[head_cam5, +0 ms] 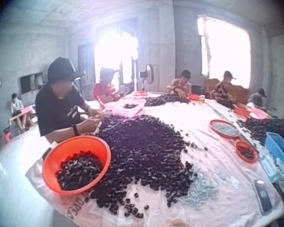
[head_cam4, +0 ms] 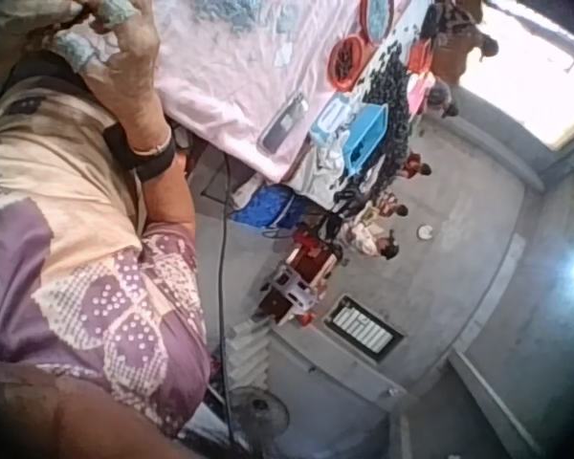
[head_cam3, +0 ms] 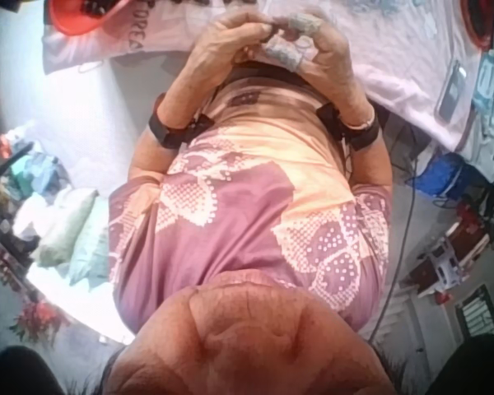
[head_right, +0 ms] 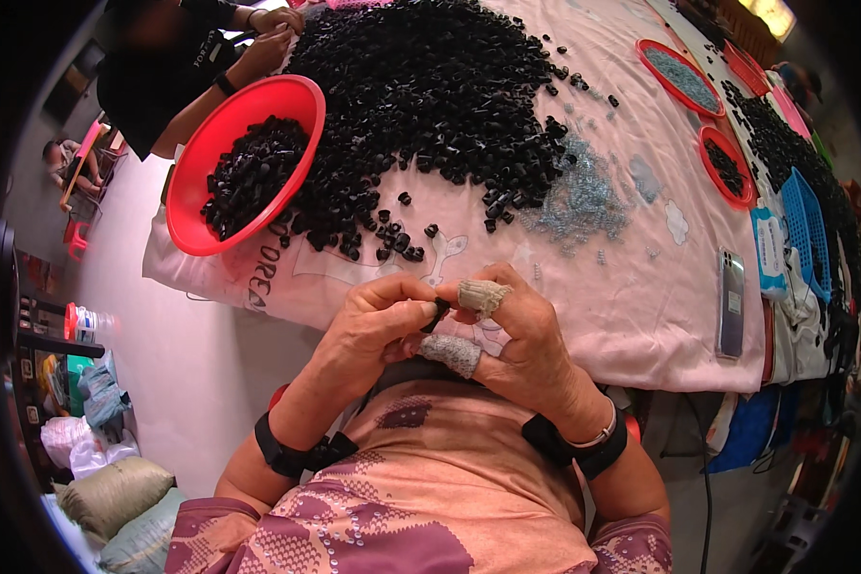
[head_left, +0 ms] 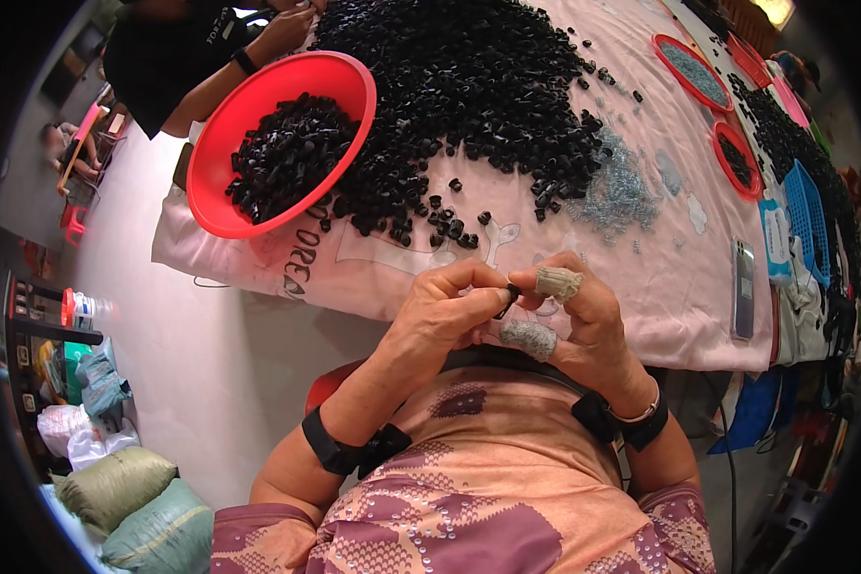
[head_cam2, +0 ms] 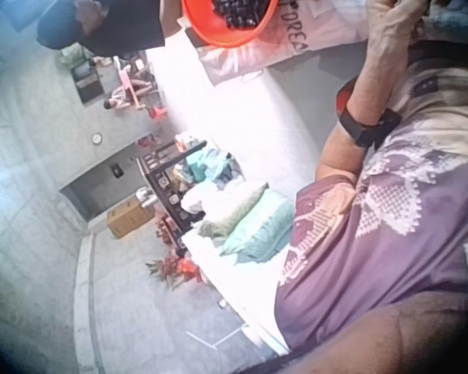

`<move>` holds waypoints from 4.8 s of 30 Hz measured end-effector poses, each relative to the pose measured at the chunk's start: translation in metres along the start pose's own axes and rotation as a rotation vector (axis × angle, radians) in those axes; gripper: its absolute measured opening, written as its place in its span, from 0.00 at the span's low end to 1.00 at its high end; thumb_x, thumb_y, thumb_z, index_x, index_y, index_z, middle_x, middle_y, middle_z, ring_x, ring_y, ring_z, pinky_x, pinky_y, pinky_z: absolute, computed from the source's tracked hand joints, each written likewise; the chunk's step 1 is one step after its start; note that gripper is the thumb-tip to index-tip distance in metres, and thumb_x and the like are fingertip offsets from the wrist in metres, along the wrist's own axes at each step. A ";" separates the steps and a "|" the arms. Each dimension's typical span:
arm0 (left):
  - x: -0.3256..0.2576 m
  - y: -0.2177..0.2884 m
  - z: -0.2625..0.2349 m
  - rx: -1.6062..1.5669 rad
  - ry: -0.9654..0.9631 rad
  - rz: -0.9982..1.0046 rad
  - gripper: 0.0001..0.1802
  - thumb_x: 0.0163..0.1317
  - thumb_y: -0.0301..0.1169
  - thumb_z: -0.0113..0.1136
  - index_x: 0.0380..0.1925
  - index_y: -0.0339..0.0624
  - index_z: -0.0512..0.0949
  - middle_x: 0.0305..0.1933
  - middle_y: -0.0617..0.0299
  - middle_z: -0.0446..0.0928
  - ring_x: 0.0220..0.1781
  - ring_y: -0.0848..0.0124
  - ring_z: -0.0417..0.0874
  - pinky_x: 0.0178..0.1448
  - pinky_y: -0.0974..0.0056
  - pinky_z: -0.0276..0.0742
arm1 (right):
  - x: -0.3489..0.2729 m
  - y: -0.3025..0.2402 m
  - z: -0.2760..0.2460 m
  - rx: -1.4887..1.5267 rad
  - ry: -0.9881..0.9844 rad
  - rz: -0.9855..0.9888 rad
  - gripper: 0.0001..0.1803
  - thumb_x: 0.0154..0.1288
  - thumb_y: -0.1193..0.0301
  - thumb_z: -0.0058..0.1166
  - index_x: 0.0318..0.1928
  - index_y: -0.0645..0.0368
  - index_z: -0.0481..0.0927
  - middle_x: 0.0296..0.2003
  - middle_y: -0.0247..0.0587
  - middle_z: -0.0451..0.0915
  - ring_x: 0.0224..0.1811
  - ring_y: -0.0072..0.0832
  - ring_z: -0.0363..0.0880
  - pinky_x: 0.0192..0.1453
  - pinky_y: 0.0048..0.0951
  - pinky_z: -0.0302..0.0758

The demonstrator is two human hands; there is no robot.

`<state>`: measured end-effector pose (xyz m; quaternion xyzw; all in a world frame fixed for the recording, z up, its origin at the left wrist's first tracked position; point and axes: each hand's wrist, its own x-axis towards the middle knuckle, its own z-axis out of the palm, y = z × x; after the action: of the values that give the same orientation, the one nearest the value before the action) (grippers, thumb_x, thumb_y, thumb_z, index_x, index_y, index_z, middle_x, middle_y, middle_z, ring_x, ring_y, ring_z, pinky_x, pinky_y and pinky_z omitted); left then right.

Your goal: Sort small plastic shoe components into a pile from a larger mixed container.

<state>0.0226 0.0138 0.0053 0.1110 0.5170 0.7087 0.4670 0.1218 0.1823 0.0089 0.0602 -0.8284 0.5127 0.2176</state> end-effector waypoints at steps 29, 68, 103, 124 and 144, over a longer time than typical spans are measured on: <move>0.002 -0.002 0.003 0.012 0.008 -0.054 0.04 0.60 0.25 0.61 0.35 0.40 0.79 0.27 0.71 0.75 0.25 0.86 0.71 0.26 0.79 0.62 | 0.002 0.001 -0.004 -0.473 -0.008 -0.097 0.21 0.42 0.65 0.73 0.36 0.62 0.81 0.34 0.45 0.77 0.35 0.44 0.78 0.38 0.41 0.75; -0.002 0.002 0.007 0.578 -0.004 0.115 0.09 0.62 0.29 0.60 0.29 0.32 0.81 0.32 0.69 0.70 0.34 0.81 0.68 0.36 0.71 0.65 | 0.000 0.009 0.001 -0.630 -0.151 -0.233 0.14 0.42 0.65 0.67 0.21 0.56 0.74 0.20 0.37 0.74 0.25 0.36 0.77 0.36 0.37 0.71; -0.007 0.005 0.006 0.092 -0.076 -0.107 0.09 0.68 0.35 0.60 0.35 0.41 0.80 0.26 0.75 0.70 0.26 0.87 0.65 0.27 0.79 0.58 | -0.006 0.019 -0.001 -0.507 -0.057 -0.264 0.21 0.45 0.61 0.70 0.33 0.61 0.77 0.27 0.43 0.76 0.28 0.42 0.77 0.36 0.40 0.73; -0.003 -0.003 0.000 -0.376 -0.175 -0.226 0.06 0.66 0.28 0.60 0.34 0.36 0.77 0.25 0.69 0.71 0.20 0.85 0.63 0.21 0.79 0.57 | 0.000 0.011 0.004 -0.432 0.013 -0.391 0.18 0.42 0.63 0.71 0.24 0.57 0.74 0.20 0.36 0.73 0.22 0.37 0.75 0.28 0.36 0.71; -0.006 0.006 -0.004 -0.019 -0.055 -0.172 0.06 0.65 0.30 0.61 0.35 0.40 0.78 0.26 0.72 0.72 0.23 0.86 0.67 0.23 0.80 0.57 | -0.002 0.013 -0.001 -0.350 -0.118 -0.152 0.17 0.50 0.63 0.70 0.23 0.59 0.75 0.18 0.41 0.71 0.20 0.40 0.72 0.25 0.38 0.68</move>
<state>0.0202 0.0066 0.0102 0.0813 0.5049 0.6675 0.5412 0.1200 0.1891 -0.0026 0.1140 -0.9092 0.3387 0.2139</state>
